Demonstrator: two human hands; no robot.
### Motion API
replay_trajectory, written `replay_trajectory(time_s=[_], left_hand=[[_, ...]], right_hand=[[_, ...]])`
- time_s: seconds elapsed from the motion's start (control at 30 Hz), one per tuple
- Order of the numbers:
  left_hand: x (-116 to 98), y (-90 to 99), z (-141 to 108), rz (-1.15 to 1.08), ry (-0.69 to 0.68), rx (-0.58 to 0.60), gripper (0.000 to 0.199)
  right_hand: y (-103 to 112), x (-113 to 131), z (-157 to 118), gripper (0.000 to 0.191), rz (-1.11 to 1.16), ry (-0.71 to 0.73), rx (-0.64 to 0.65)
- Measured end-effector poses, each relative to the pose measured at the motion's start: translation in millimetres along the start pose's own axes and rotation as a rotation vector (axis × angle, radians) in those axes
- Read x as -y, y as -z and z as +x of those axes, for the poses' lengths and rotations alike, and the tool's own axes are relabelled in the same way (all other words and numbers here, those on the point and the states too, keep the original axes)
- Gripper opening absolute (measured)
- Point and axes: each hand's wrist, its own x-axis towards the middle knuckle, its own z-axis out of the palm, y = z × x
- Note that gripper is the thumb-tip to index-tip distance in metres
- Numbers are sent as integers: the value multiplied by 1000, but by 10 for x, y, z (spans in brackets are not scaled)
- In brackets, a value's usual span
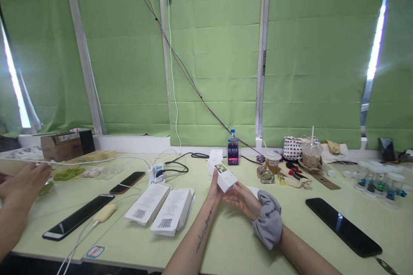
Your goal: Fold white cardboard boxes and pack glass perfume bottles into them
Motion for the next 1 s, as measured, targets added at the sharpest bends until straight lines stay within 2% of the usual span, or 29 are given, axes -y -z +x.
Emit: replay_trajectory(time_s=[0.1,0.27,0.47,0.57,0.7,0.8,0.9,1.0], left_hand=[[52,9,-6,2,37,30,65],[89,-13,-48,-9,18,41,66],[14,-61,-49,-62,-68,11,75],[-1,-75,-54,-40,-63,8,75],[42,-104,-52,41,-72,-3,70],[71,-128,-40,127,-115,-20,68],[90,-141,-50,229,-202,-55,62],[112,-147,-78,345,-281,-92,54]], right_hand=[[-21,4,14,28,118,-2,15],[-1,-12,12,26,217,-25,32],[20,67,-85,45,238,-22,89],[45,66,-118,44,124,-36,62],[83,-24,-94,45,-118,-22,-101],[101,-84,-54,51,-288,74,-232],[113,-97,-23,52,-421,194,-296],[125,-106,-13,38,-492,216,-334]])
